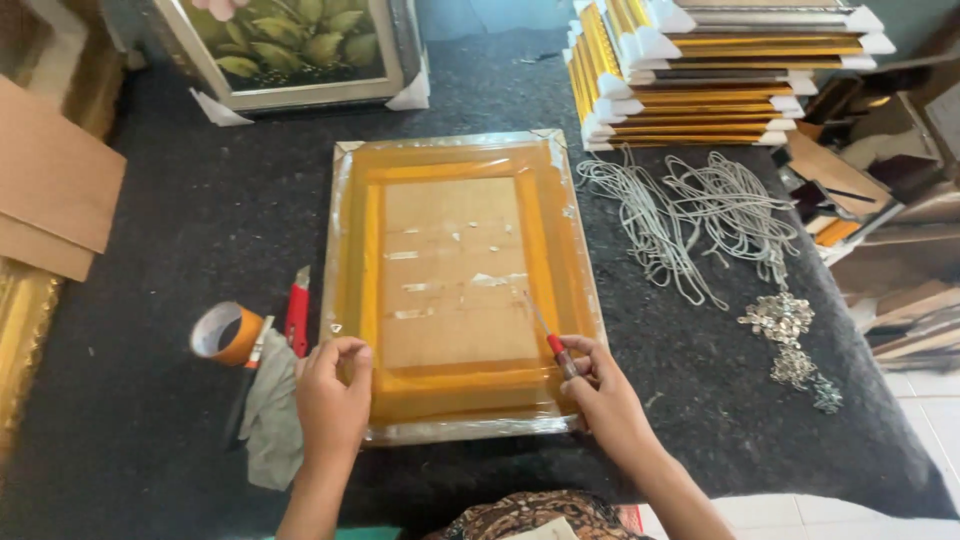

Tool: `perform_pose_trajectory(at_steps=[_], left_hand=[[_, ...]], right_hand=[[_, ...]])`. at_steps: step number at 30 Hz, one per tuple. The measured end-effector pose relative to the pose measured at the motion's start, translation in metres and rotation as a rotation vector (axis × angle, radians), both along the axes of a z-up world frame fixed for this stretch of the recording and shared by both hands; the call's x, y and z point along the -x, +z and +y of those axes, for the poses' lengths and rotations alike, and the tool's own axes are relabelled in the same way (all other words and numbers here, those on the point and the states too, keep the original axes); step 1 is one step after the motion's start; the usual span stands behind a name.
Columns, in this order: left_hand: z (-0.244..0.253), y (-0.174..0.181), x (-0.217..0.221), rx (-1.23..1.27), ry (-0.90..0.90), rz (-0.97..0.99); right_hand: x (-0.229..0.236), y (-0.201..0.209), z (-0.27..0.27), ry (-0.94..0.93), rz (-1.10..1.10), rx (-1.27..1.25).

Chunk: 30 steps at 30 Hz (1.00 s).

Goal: Attaching hanging hardware and wire to the back of a picture frame using a screwdriver and utility knife.

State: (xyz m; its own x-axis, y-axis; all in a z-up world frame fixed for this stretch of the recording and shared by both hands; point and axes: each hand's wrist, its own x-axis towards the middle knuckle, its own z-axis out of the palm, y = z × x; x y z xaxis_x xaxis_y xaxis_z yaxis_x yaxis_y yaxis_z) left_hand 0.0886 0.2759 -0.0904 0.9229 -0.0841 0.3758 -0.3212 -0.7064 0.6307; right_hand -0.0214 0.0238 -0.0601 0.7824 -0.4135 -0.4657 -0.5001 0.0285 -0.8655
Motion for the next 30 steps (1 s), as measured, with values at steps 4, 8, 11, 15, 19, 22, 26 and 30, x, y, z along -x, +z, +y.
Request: perform_pose_trajectory(at_steps=[4,8,11,15,19,22,26,30], left_hand=[[0.024,0.002,-0.018,-0.178,0.012,0.009],[0.031,-0.001,-0.024,-0.205,0.003,0.224],[0.034,-0.002,-0.024,-0.165,0.01,0.27],[0.036,0.001,-0.025,0.022,0.021,0.373],[0.036,-0.031,-0.039,0.111,0.063,0.421],[0.032,-0.042,-0.043,0.1,0.166,0.421],[0.023,-0.034,-0.037,0.084,0.284,0.225],[0.024,-0.016,-0.033,0.145,0.236,0.233]], right_hand=[[-0.014,0.004,0.048,0.076,-0.009,-0.033],[-0.023,0.008,0.083,0.158,-0.015,-0.044],[-0.03,0.016,0.099,0.207,0.014,-0.017],[-0.047,0.024,0.111,0.331,0.077,0.086],[-0.07,0.017,0.117,0.458,-0.008,0.146],[-0.086,0.02,0.126,0.419,-0.021,0.16],[-0.097,0.026,0.136,0.449,-0.049,0.183],[-0.096,0.034,0.147,0.487,0.058,0.217]])
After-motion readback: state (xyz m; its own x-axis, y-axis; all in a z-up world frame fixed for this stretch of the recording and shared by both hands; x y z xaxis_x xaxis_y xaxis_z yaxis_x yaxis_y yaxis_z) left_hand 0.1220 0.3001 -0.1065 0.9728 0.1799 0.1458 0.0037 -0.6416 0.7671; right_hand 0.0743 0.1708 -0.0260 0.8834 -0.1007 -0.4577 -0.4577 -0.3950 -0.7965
